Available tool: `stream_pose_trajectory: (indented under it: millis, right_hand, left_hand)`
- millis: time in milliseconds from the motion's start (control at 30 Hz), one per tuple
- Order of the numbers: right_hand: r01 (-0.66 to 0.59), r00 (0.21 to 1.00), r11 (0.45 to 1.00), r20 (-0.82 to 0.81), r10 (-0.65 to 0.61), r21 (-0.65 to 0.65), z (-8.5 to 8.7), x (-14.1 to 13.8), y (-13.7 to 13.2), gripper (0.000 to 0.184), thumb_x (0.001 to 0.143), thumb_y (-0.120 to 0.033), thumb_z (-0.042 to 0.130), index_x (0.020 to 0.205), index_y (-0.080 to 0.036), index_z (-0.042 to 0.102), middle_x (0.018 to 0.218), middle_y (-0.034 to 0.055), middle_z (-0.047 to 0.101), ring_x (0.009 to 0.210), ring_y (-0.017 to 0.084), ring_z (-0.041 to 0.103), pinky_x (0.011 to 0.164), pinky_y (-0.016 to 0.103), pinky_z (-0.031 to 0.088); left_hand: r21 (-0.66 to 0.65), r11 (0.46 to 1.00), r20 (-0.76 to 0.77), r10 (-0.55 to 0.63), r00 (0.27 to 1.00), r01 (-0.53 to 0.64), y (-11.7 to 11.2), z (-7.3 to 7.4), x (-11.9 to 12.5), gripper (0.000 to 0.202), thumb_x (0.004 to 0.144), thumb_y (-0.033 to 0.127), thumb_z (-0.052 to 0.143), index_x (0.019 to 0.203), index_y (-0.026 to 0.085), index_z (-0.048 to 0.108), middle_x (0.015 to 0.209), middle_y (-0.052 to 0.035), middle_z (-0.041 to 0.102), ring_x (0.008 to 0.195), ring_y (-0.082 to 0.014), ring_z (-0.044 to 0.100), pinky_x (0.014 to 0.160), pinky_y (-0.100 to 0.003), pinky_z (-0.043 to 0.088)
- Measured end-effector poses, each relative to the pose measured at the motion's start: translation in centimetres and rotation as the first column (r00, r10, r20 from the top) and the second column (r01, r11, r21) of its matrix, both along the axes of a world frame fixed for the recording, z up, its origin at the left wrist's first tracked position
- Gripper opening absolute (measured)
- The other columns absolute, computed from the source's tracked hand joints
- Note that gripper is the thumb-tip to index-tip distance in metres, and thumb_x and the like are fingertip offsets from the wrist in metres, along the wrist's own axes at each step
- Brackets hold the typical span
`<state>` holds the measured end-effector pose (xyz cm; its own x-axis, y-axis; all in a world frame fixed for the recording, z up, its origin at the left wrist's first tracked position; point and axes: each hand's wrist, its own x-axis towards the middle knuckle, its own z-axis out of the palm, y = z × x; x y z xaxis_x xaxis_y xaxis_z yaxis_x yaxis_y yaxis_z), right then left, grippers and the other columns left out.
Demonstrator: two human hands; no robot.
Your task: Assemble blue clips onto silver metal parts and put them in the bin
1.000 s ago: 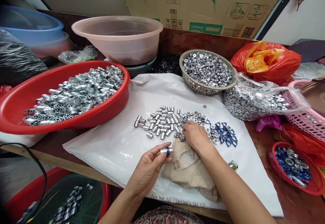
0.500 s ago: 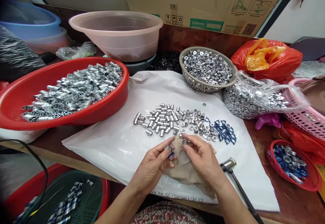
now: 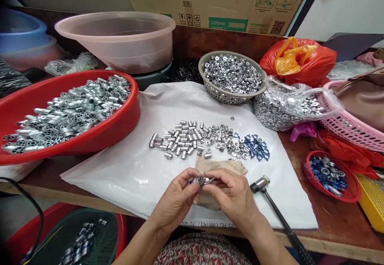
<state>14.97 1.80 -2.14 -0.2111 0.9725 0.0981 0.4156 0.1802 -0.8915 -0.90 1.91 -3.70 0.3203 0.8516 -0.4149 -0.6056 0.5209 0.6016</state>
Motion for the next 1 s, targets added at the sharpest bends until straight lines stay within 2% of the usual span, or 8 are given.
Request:
stream_pose_trajectory:
  millis: [100, 233, 467, 633, 833, 1000]
  right_hand:
    - [-0.031, 0.999, 0.996, 0.038, 0.028, 0.086, 0.29, 0.03, 0.08, 0.023, 0.079, -0.024, 0.064, 0.102, -0.026, 0.068, 0.096, 0.0043, 0.072, 0.088, 0.02, 0.067, 0.076, 0.032, 0.056]
    - [-0.022, 0.999, 0.998, 0.047, 0.02, 0.053, 0.23, 0.06, 0.18, 0.022, 0.078, -0.024, 0.066, 0.099, -0.026, 0.068, 0.087, 0.0024, 0.073, 0.074, 0.018, 0.069, 0.064, 0.028, 0.057]
    - [-0.016, 1.0, 0.991, 0.01, 0.015, 0.136, 0.32, -0.02, 0.39, 0.019, 0.075, -0.022, 0.069, 0.094, -0.024, 0.073, 0.087, 0.0053, 0.073, 0.079, 0.02, 0.069, 0.07, 0.03, 0.058]
    - [-0.003, 1.0, 0.991, -0.028, 0.007, 0.133, 0.29, 0.03, 0.52, 0.018, 0.074, -0.025, 0.071, 0.091, -0.022, 0.074, 0.084, 0.0055, 0.074, 0.075, 0.019, 0.069, 0.068, 0.03, 0.058]
    - [-0.025, 0.999, 0.99, -0.029, 0.03, 0.139, 0.28, -0.06, 0.46, 0.017, 0.075, -0.028, 0.07, 0.091, -0.024, 0.074, 0.083, 0.0054, 0.074, 0.075, 0.019, 0.07, 0.067, 0.03, 0.059]
    - [-0.03, 0.999, 0.99, -0.024, 0.034, 0.137, 0.14, 0.08, 0.33, 0.019, 0.075, -0.028, 0.07, 0.093, -0.023, 0.074, 0.084, 0.0062, 0.074, 0.078, 0.019, 0.069, 0.067, 0.029, 0.058]
  left_hand:
    - [-0.043, 0.999, 0.028, -0.001, 1.0, 0.003, 0.0, -0.01, 0.08, 0.026, 0.059, 0.023, 0.082, 0.077, 0.016, 0.065, 0.067, 0.0018, 0.063, 0.048, -0.0032, 0.047, 0.048, -0.015, 0.038]
    - [-0.075, 0.997, 0.059, 0.039, 0.997, -0.035, 0.01, -0.03, 0.16, 0.027, 0.054, 0.019, 0.084, 0.074, 0.015, 0.067, 0.072, 0.0001, 0.067, 0.05, -0.0034, 0.051, 0.048, -0.014, 0.04]
    - [-0.116, 0.993, 0.078, 0.033, 0.996, -0.024, -0.08, -0.43, 0.07, 0.029, 0.05, 0.017, 0.085, 0.076, 0.015, 0.072, 0.068, -0.0013, 0.07, 0.052, -0.005, 0.057, 0.052, -0.014, 0.045]
    - [-0.055, 0.998, 0.037, 0.012, 0.999, -0.01, -0.29, -0.54, -0.22, 0.033, 0.057, 0.019, 0.082, 0.087, 0.014, 0.072, 0.075, -0.0025, 0.071, 0.056, -0.0055, 0.06, 0.057, -0.014, 0.048]
    - [-0.011, 1.0, 0.049, 0.015, 0.999, -0.015, -0.21, -0.3, -0.29, 0.023, 0.058, 0.019, 0.081, 0.075, 0.015, 0.067, 0.066, 0.0006, 0.068, 0.056, -0.006, 0.059, 0.058, -0.015, 0.047]
    - [-0.009, 1.0, 0.071, 0.011, 0.997, -0.011, -0.16, -0.12, -0.18, 0.024, 0.056, 0.018, 0.083, 0.073, 0.014, 0.067, 0.066, -0.0004, 0.069, 0.058, -0.0068, 0.061, 0.058, -0.015, 0.047]
